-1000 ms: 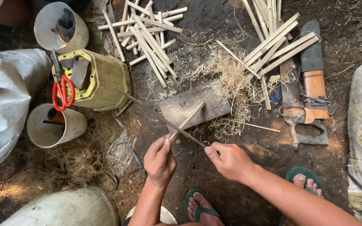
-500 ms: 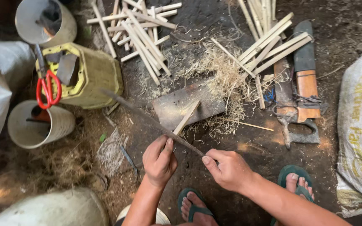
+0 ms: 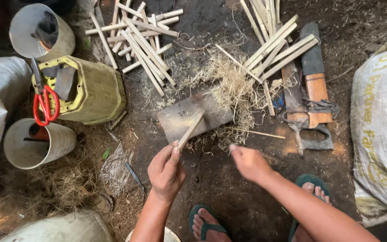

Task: The person uses a knife to shave and shape small wooden sticks on a metal block. They repeatedly rotate the sticks and scrape them to produce thin wood shavings, which accumulate on the ground.

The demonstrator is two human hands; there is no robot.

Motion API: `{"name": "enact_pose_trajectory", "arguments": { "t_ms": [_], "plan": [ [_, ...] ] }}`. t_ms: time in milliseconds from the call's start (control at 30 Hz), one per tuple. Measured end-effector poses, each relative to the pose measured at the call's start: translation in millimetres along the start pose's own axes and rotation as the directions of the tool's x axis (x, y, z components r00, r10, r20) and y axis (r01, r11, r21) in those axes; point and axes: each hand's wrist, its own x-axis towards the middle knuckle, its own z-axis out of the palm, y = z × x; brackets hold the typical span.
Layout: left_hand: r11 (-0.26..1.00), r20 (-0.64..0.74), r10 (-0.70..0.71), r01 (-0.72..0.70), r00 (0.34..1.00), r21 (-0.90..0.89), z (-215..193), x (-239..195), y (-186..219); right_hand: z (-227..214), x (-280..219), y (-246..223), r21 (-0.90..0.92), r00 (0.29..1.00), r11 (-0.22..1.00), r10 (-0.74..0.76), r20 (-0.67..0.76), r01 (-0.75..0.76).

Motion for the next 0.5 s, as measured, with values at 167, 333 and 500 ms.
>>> {"name": "enact_pose_trajectory", "arguments": {
  "t_ms": [167,333,500],
  "plan": [
    [1.0,-0.027,-0.019,0.019,0.999,-0.001,5,-1,5,-10,15,13,-0.064,0.976,0.977,0.209,0.065,-0.205],
    [1.0,0.004,0.016,-0.016,1.0,-0.006,4,5,-1,2,-3,2,-0.075,0.997,0.995,0.064,0.031,-0.061],
    [1.0,0.003,-0.01,0.01,1.0,-0.008,5,8,1,-7,9,12,-0.06,0.991,0.989,0.134,0.024,-0.132]
  ]
}}
